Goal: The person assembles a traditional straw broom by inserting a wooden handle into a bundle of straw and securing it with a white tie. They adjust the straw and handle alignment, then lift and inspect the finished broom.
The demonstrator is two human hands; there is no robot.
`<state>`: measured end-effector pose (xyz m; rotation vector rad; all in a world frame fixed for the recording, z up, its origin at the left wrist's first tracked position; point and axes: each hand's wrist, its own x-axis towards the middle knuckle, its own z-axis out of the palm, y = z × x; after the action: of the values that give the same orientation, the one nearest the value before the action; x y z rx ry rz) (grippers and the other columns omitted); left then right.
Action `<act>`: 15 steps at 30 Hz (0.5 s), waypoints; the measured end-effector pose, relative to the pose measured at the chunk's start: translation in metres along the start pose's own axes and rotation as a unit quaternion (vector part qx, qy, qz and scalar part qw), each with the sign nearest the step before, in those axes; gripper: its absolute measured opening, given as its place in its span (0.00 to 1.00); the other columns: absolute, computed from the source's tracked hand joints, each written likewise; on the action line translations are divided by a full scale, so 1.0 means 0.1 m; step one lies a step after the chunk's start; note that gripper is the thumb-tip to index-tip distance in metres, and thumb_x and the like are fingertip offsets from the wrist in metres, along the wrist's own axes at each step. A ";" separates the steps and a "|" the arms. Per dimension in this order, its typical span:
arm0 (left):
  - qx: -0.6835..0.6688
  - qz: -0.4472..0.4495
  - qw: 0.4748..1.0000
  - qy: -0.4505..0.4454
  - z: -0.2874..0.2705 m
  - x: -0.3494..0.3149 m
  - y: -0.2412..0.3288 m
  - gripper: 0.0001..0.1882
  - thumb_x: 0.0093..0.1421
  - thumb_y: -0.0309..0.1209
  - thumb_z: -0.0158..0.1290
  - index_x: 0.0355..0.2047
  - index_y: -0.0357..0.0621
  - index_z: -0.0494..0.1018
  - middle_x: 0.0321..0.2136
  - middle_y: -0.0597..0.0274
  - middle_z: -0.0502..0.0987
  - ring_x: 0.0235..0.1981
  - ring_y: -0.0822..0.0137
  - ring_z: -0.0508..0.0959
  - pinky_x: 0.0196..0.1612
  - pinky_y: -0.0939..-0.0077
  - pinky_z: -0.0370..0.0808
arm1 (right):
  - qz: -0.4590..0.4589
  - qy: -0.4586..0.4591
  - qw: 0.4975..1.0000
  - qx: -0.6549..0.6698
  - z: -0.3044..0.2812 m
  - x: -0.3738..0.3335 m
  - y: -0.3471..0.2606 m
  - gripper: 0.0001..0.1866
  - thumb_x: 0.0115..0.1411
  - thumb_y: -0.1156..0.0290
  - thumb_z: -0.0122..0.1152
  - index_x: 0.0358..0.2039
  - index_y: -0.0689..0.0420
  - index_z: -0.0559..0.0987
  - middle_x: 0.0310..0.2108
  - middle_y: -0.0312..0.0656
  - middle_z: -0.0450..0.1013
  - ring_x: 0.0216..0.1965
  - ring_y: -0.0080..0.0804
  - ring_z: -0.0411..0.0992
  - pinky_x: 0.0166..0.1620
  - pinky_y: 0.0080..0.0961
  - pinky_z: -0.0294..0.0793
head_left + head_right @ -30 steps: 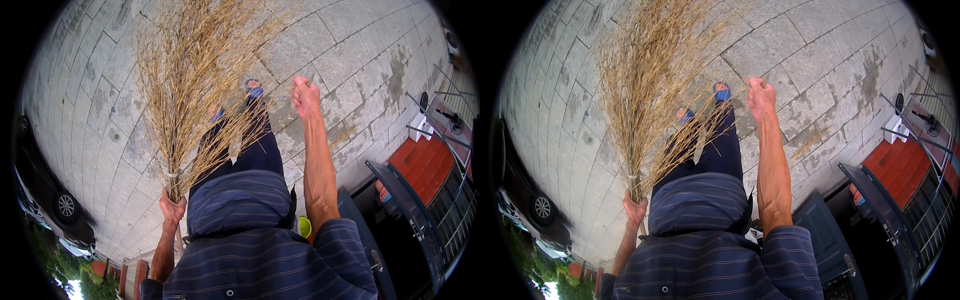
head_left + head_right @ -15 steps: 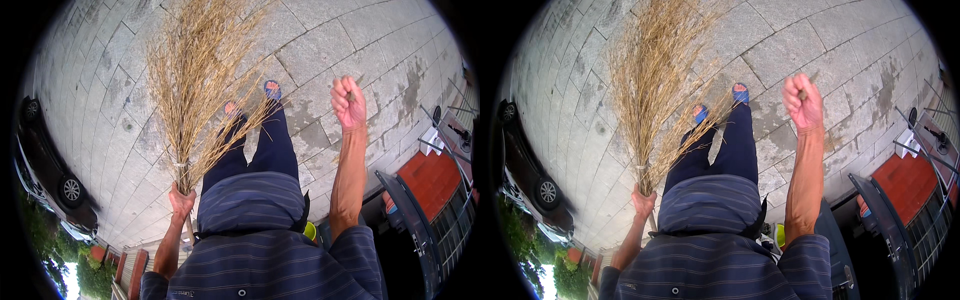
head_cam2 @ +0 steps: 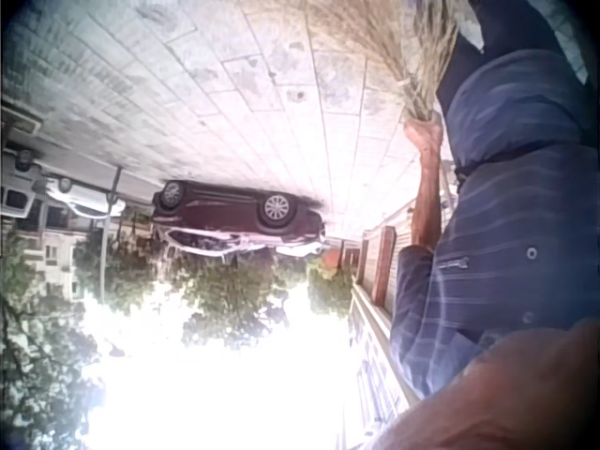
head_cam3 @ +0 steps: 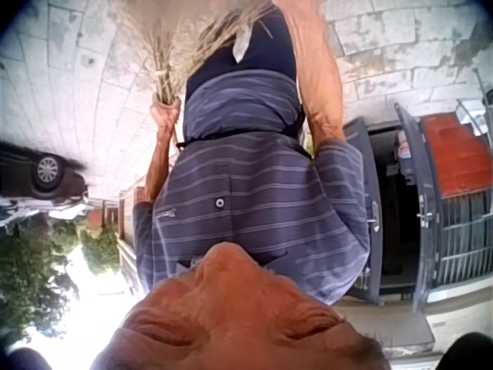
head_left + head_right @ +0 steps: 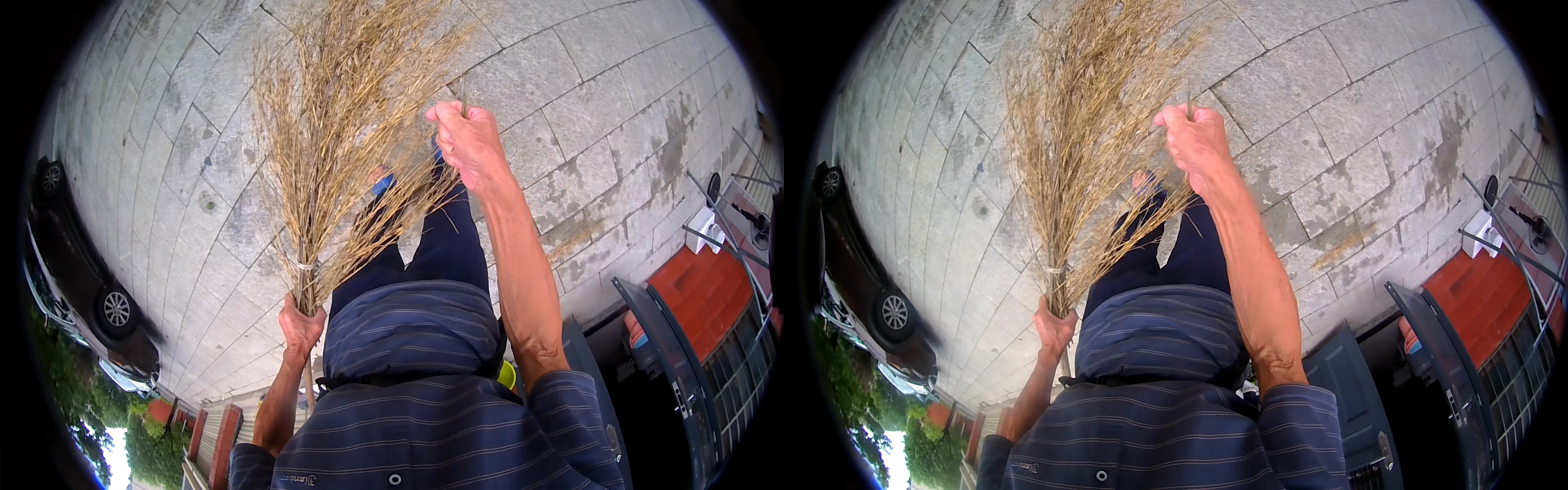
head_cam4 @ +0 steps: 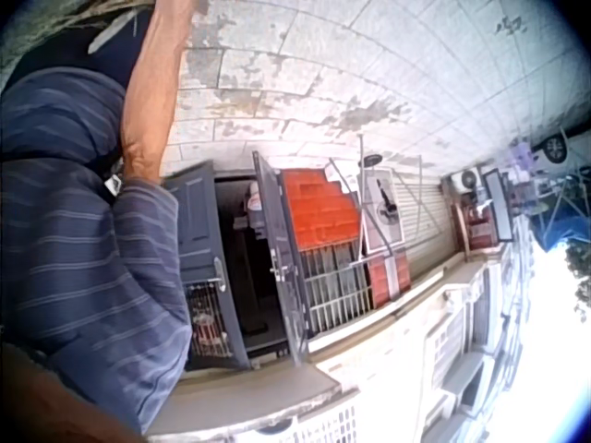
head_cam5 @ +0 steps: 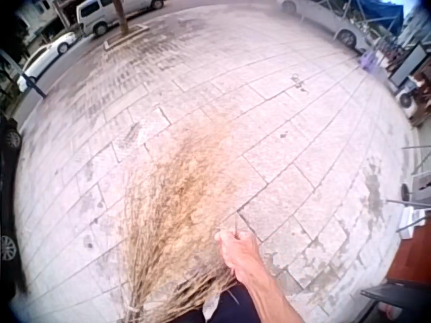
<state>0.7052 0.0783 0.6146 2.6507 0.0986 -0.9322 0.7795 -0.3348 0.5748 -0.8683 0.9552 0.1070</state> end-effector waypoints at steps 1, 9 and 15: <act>0.006 0.002 1.000 -0.001 0.00 0.00 0.01 0.17 0.44 0.28 0.59 0.35 0.35 0.70 0.23 0.45 0.77 0.26 0.46 0.79 0.32 0.60 0.75 | -0.002 0.049 0.998 -0.029 0.02 0.04 0.03 0.08 0.59 0.70 0.57 0.27 0.61 0.74 0.15 0.26 0.61 0.13 0.12 0.53 0.14 0.16 0.47; -0.038 0.030 0.999 -0.007 0.02 0.00 0.07 0.19 0.45 0.27 0.59 0.38 0.36 0.70 0.24 0.45 0.78 0.26 0.46 0.79 0.32 0.61 0.75 | -0.005 0.138 0.990 0.037 -0.09 0.30 0.17 0.07 0.52 0.73 0.64 0.27 0.59 0.74 0.15 0.28 0.62 0.12 0.14 0.54 0.14 0.17 0.47; -0.033 0.042 0.999 -0.004 0.02 0.01 0.07 0.20 0.44 0.27 0.59 0.38 0.36 0.70 0.24 0.45 0.77 0.26 0.46 0.79 0.33 0.61 0.75 | -0.030 0.109 0.990 0.088 -0.15 0.37 0.14 0.08 0.53 0.73 0.64 0.29 0.59 0.73 0.15 0.28 0.62 0.12 0.15 0.54 0.14 0.17 0.47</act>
<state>0.7059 0.0711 0.6143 2.5698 0.0166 -0.8956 0.7857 -0.3461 0.5343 -0.7541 1.1241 -0.1247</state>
